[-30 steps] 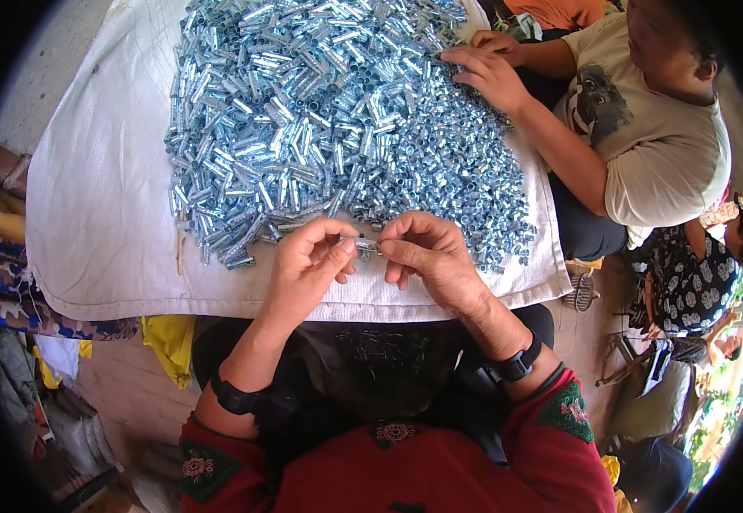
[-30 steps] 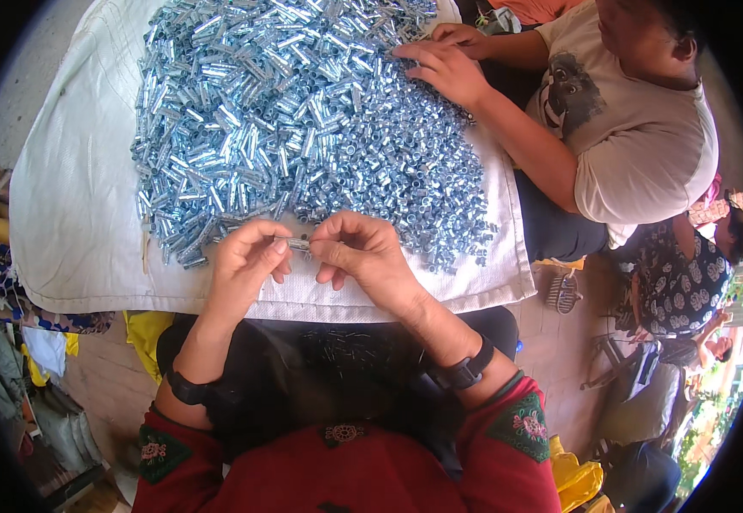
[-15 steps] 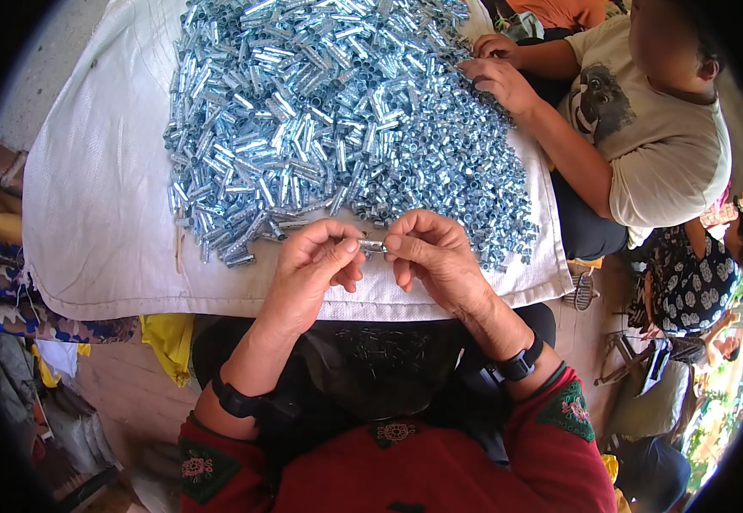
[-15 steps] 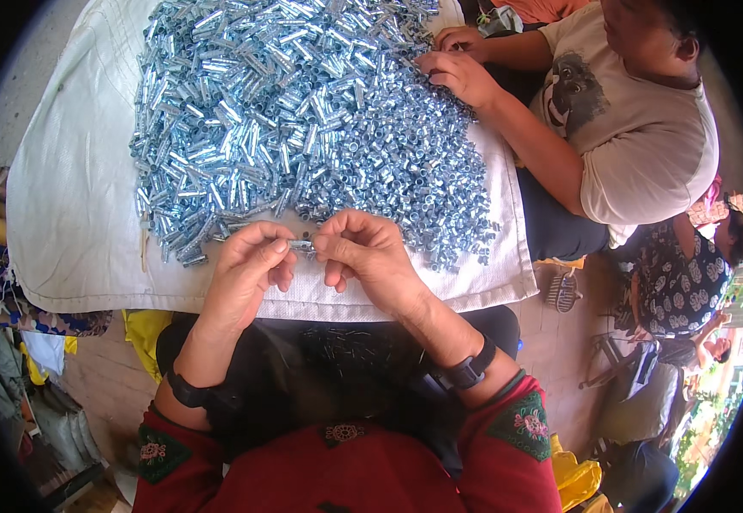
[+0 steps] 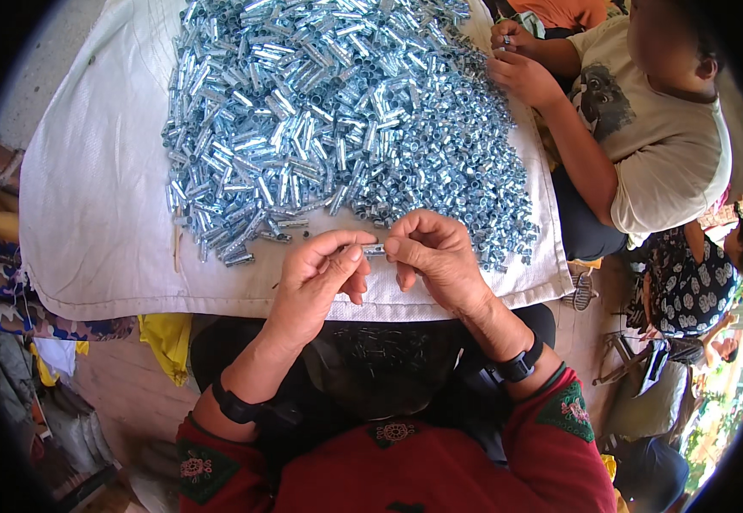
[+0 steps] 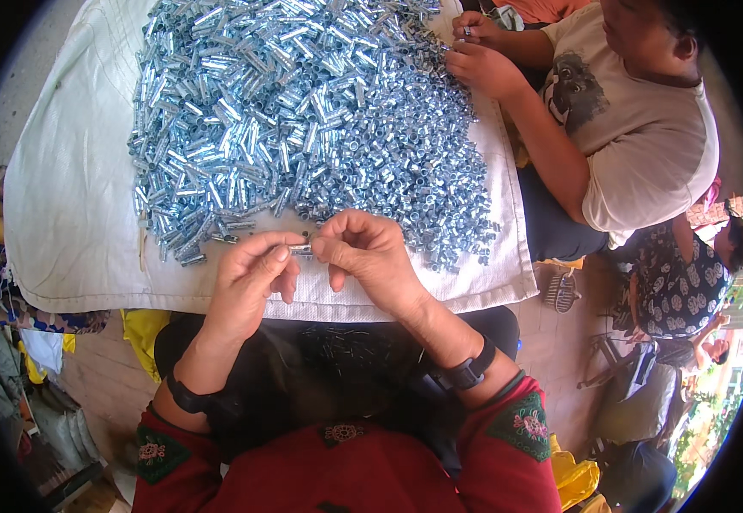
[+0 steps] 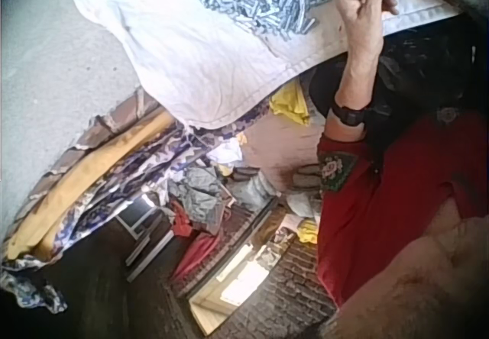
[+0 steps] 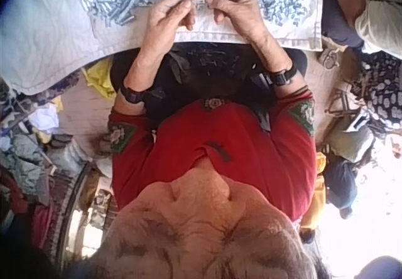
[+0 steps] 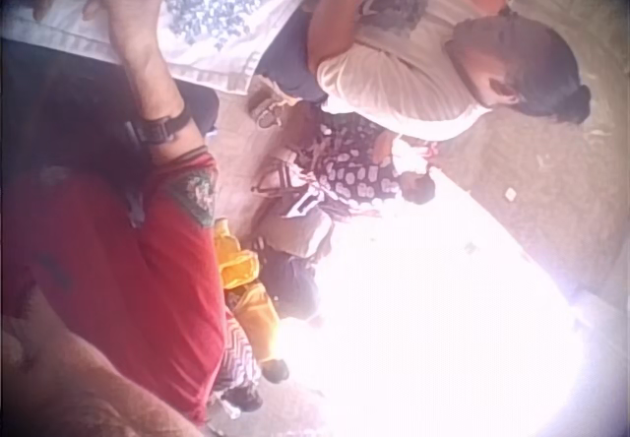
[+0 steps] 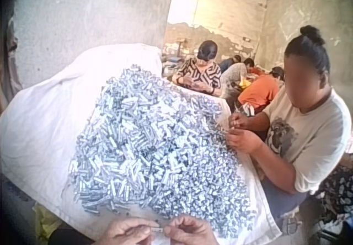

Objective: Sorting and inspecting small metal bolts and components on a work surface.

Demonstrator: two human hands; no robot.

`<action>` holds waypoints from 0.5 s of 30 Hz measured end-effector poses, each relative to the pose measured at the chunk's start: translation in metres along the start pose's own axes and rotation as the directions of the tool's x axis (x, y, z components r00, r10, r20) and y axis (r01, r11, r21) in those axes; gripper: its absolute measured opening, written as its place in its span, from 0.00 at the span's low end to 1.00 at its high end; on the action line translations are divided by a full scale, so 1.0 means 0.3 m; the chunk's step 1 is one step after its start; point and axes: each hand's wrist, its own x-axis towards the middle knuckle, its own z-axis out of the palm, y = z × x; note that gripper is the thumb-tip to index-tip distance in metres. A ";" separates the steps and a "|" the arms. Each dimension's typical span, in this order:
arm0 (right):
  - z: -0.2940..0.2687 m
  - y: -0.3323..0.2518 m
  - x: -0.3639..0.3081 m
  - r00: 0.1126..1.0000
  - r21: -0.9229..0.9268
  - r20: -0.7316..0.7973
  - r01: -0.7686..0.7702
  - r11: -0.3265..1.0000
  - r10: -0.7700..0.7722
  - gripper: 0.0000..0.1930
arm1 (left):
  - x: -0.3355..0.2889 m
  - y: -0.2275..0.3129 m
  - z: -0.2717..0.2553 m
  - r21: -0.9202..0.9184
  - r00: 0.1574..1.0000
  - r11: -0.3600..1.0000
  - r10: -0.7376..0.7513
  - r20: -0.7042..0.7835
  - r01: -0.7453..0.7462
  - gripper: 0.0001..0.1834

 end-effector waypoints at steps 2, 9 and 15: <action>0.007 0.000 -0.001 0.999 -0.047 0.007 0.042 0.998 -0.042 0.04 | -0.001 -0.004 0.001 -0.020 1.000 1.000 0.000 -0.010 0.000 0.13; 0.037 0.003 -0.023 0.995 -0.141 -0.013 0.100 0.985 -0.103 0.03 | -0.019 -0.037 0.010 -0.050 0.997 0.997 0.050 -0.051 -0.052 0.13; 0.035 0.007 -0.031 0.992 -0.103 0.047 0.122 0.987 -0.118 0.06 | -0.036 -0.045 0.004 -0.118 1.000 0.993 0.023 -0.013 -0.025 0.14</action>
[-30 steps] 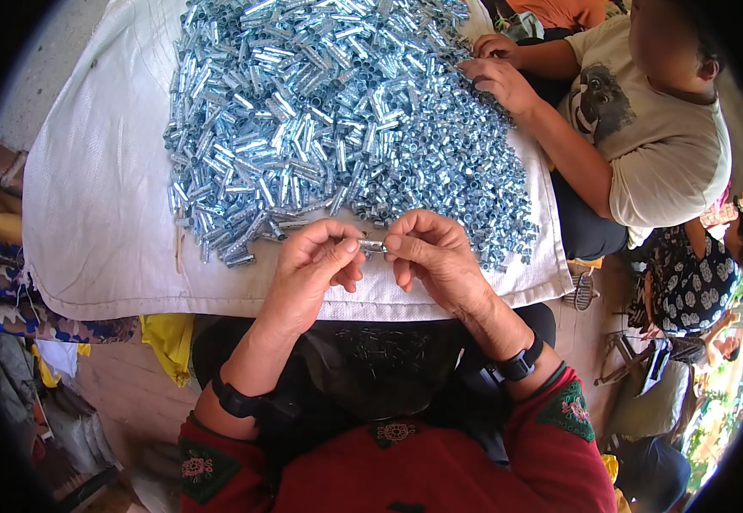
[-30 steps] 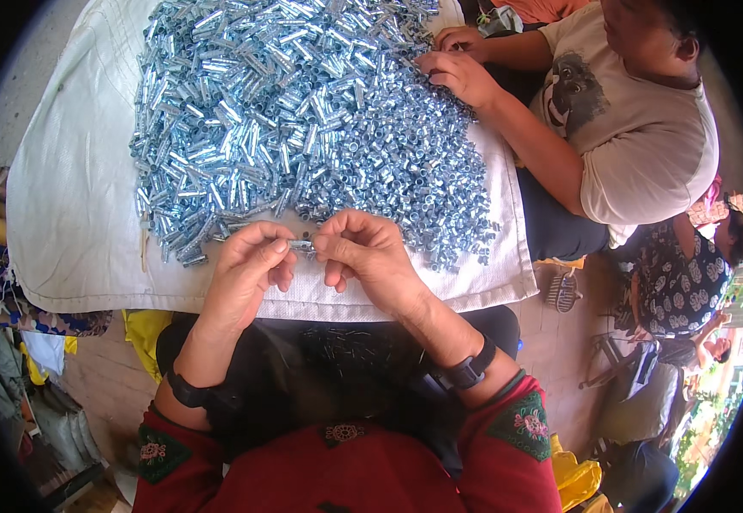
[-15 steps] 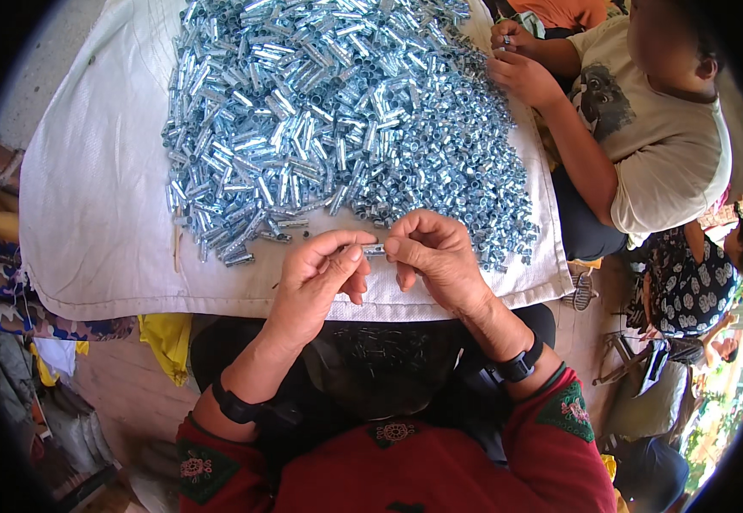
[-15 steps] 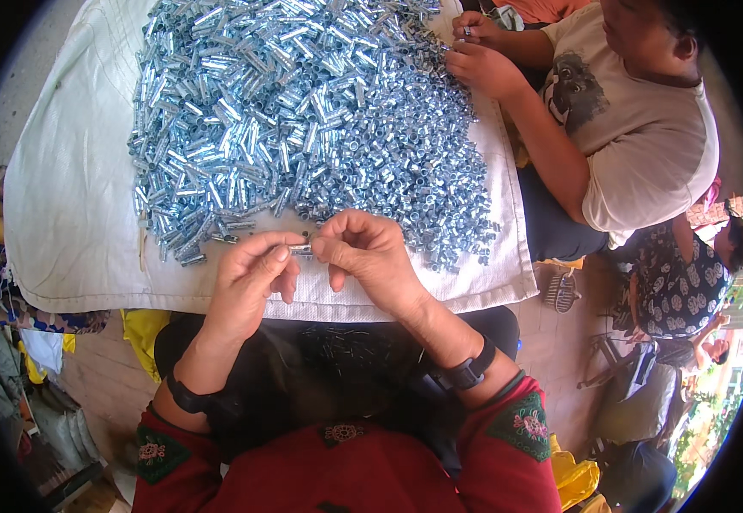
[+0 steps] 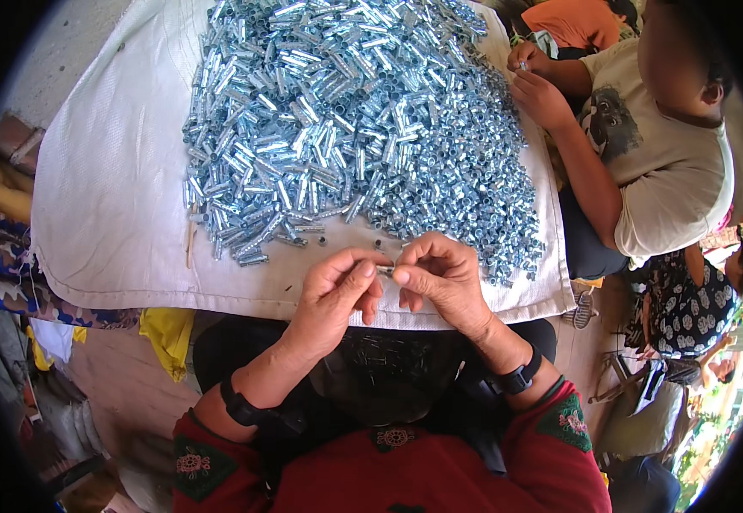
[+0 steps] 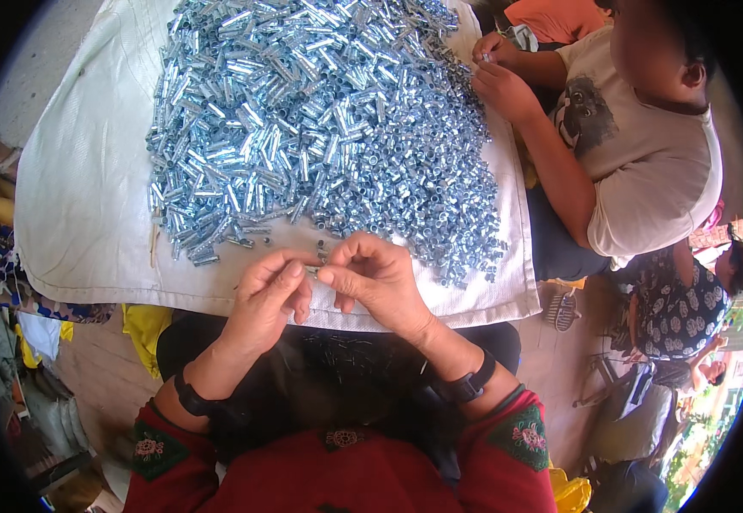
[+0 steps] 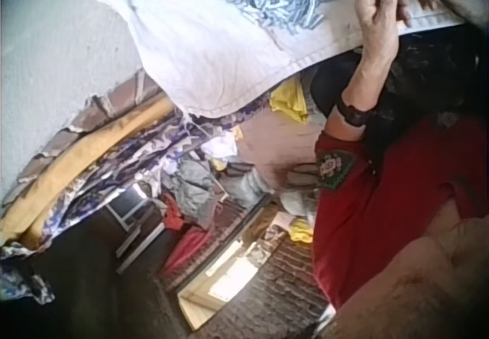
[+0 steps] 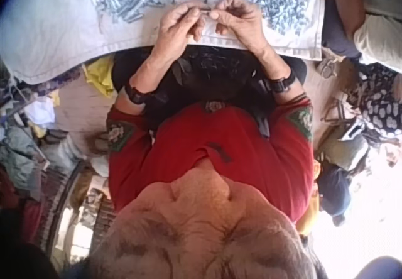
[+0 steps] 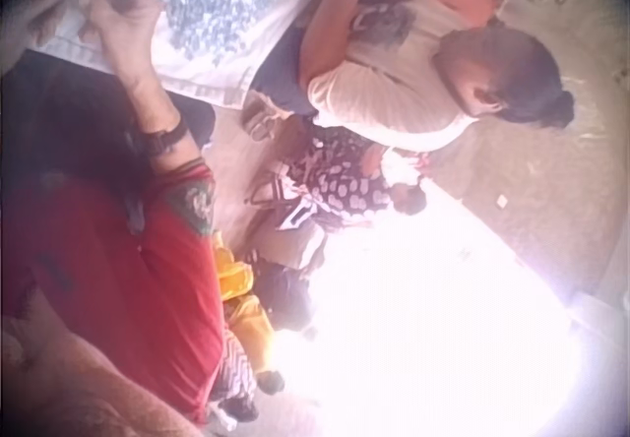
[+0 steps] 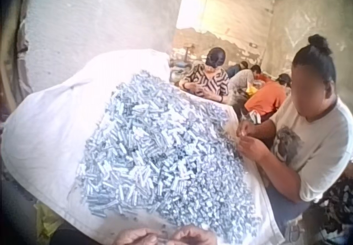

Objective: Sorting and inspecting small metal bolts and components on a work surface.

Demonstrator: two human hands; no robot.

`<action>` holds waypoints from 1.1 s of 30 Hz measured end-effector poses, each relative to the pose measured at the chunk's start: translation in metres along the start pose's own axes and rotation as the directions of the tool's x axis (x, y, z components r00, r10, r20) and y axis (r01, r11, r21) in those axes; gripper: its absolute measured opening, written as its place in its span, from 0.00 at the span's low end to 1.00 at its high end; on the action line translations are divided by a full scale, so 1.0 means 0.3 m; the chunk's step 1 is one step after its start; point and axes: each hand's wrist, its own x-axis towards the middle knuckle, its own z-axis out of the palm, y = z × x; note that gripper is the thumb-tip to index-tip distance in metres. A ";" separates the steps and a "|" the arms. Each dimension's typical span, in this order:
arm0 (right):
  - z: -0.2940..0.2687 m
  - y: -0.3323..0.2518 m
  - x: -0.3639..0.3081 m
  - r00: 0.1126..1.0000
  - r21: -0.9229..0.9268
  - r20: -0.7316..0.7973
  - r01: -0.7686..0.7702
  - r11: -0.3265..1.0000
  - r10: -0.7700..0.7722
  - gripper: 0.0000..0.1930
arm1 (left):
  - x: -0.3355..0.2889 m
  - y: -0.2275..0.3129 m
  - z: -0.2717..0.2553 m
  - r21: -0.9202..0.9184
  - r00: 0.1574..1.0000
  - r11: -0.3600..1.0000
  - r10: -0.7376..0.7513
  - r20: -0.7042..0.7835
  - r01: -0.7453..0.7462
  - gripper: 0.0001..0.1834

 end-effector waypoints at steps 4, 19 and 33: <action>-0.023 0.017 0.008 0.984 0.158 0.150 -0.117 0.981 0.093 0.10 | -0.025 0.003 0.010 -0.185 0.991 0.974 -0.122 0.050 0.129 0.14; 0.001 -0.067 0.011 0.951 -0.322 0.125 -0.232 0.918 0.284 0.06 | -0.059 0.090 -0.040 0.769 0.922 0.515 0.133 0.364 -0.379 0.08; 0.043 0.053 0.037 0.950 -0.959 0.200 0.239 0.150 -0.238 0.09 | -0.012 0.184 -0.193 0.982 0.911 -0.157 0.380 0.159 -0.105 0.10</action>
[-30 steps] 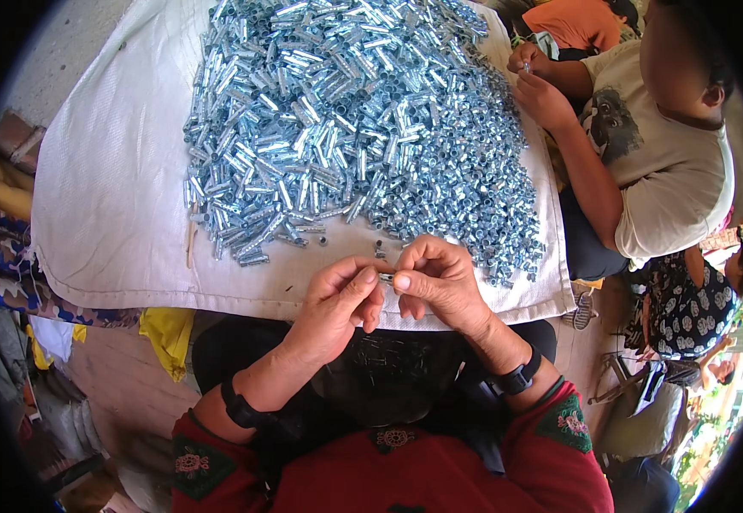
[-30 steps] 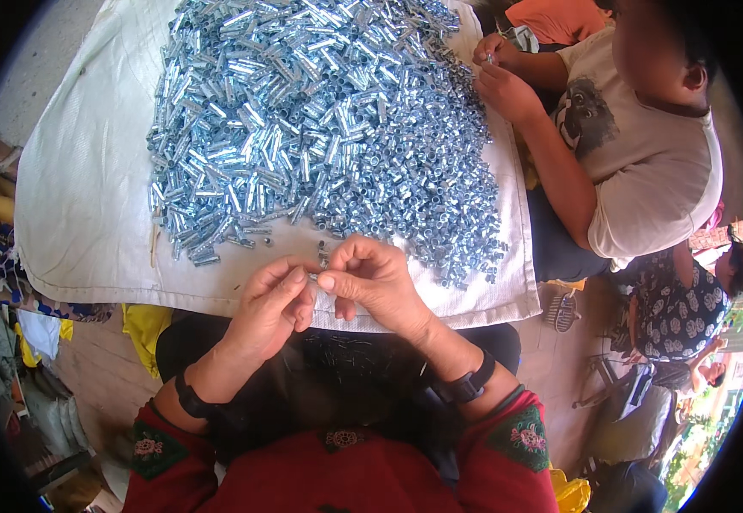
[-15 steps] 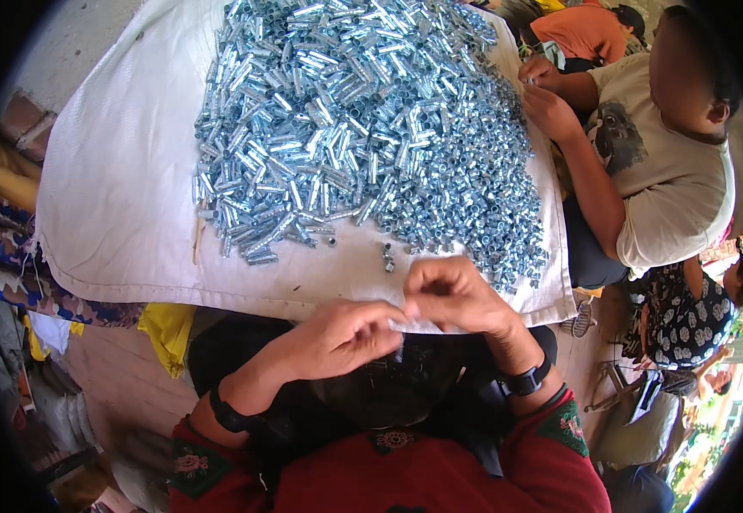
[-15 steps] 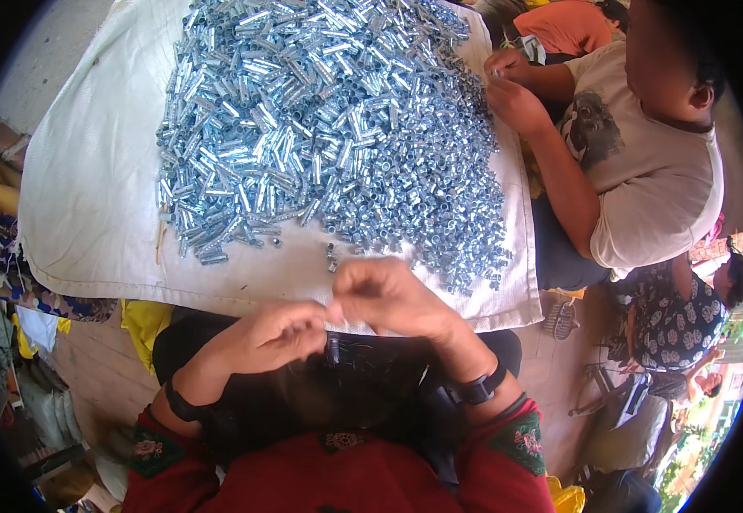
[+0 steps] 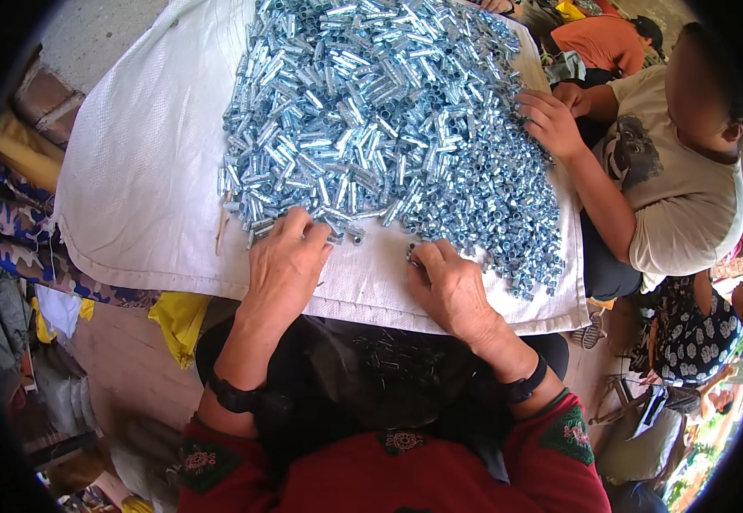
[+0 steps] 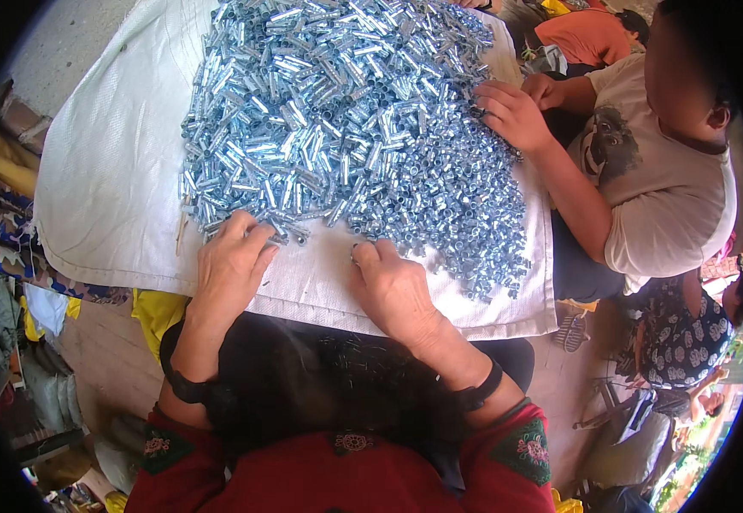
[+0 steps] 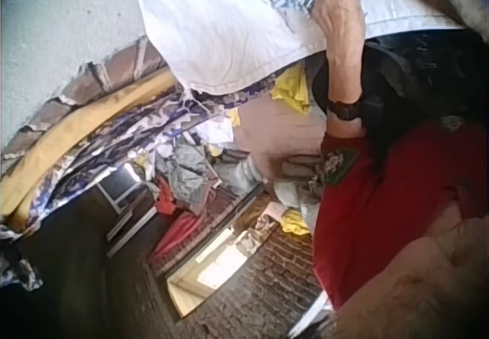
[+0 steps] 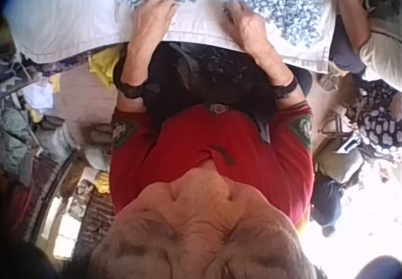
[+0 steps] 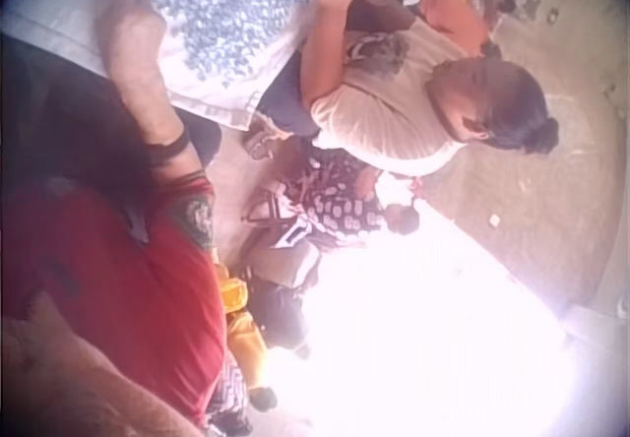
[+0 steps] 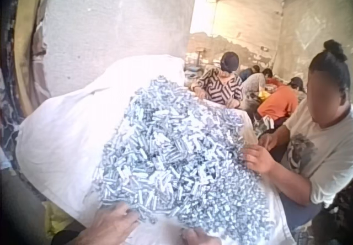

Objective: Sorting and inspecting small metal bolts and components on a work surface.

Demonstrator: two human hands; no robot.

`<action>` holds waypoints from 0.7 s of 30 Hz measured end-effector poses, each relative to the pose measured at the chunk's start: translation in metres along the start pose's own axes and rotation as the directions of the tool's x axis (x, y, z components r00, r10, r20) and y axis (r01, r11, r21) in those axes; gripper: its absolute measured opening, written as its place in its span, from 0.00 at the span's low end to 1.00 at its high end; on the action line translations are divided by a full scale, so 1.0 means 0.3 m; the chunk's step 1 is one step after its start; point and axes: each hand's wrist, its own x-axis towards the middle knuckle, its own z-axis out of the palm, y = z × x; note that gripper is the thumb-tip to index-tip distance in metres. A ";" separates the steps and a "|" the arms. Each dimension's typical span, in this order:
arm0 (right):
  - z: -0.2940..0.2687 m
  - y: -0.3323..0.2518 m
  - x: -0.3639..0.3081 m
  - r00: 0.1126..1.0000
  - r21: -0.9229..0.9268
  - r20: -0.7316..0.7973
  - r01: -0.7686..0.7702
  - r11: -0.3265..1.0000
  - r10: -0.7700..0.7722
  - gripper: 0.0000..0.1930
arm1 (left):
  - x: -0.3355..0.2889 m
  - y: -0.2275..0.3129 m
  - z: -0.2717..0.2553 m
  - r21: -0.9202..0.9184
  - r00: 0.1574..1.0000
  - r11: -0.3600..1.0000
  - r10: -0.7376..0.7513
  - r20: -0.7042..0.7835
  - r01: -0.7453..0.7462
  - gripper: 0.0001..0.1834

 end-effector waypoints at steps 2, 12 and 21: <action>-0.007 0.009 0.004 1.000 0.153 0.012 -0.023 0.988 0.021 0.09 | 0.000 -0.002 0.004 0.028 1.000 1.000 0.001 0.004 -0.001 0.11; -0.050 0.044 -0.013 0.934 0.604 0.236 -0.357 0.712 0.268 0.06 | 0.019 0.003 0.045 0.128 0.999 0.991 0.044 -0.024 -0.041 0.08; -0.074 0.021 -0.007 0.886 0.894 0.404 -0.435 0.109 0.227 0.08 | 0.010 0.131 0.062 -0.330 0.987 0.931 0.141 -0.074 -0.157 0.09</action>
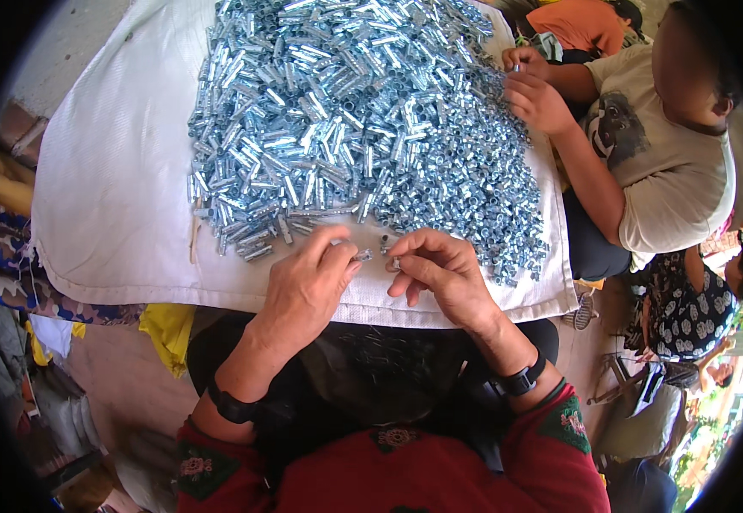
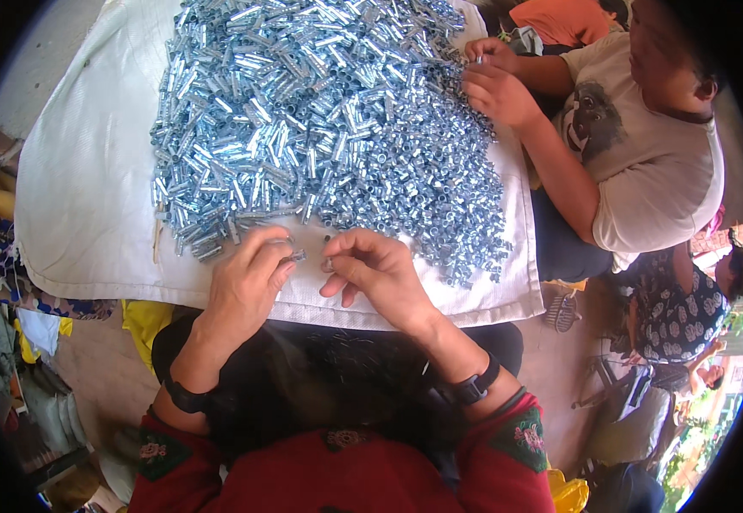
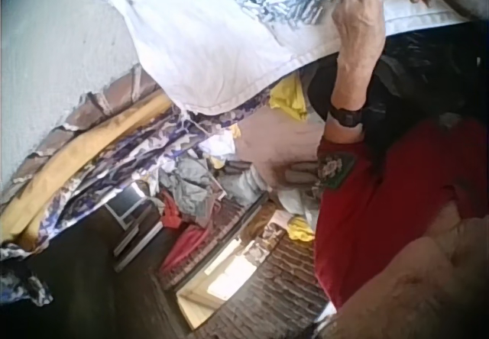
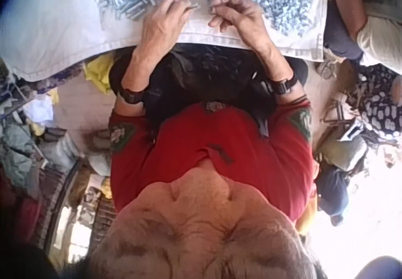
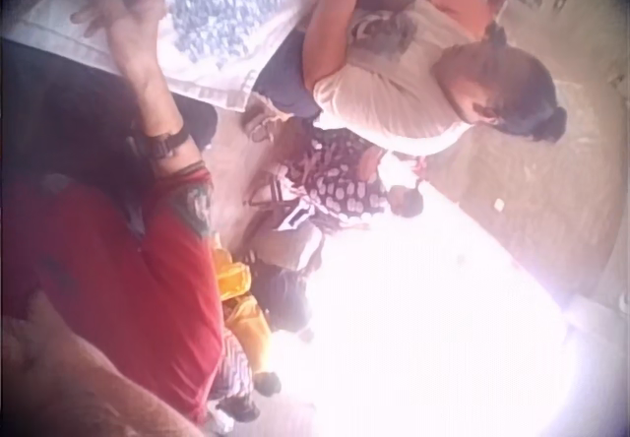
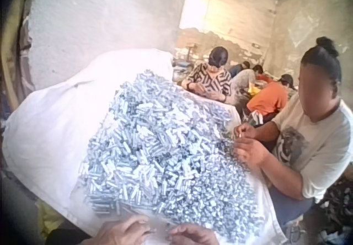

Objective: Sorting and inspecting small metal bolts and components on a work surface.

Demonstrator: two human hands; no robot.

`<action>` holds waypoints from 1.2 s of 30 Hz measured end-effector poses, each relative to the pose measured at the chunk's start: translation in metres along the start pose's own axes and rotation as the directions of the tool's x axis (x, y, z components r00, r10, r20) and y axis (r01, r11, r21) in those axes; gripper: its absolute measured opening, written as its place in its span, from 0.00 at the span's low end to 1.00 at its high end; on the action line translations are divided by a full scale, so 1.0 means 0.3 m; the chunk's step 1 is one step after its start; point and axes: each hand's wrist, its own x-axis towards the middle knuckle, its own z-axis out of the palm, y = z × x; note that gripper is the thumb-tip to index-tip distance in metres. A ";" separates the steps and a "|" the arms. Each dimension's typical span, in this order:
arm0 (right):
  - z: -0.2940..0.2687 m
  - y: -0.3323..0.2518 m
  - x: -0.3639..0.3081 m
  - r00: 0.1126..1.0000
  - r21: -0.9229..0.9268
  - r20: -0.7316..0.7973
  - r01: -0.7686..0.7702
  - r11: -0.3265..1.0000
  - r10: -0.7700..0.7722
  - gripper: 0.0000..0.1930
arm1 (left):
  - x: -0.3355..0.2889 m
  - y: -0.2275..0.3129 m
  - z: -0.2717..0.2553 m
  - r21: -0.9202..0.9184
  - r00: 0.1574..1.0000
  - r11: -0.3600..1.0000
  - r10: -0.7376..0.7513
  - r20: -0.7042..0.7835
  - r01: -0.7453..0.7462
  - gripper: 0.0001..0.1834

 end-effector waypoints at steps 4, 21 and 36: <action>0.013 -0.014 -0.012 0.999 0.035 0.013 0.034 0.999 -0.035 0.07 | 0.007 0.026 -0.001 -0.100 0.994 0.994 -0.023 0.106 0.033 0.09; 0.009 0.007 -0.005 0.998 0.062 -0.040 0.058 0.996 -0.055 0.06 | -0.008 0.030 0.045 -0.574 0.971 0.783 -0.189 0.145 0.238 0.08; 0.015 -0.012 -0.015 0.998 0.025 -0.032 0.052 0.998 -0.051 0.05 | -0.014 0.055 0.046 -0.648 0.953 0.700 -0.245 0.179 0.301 0.09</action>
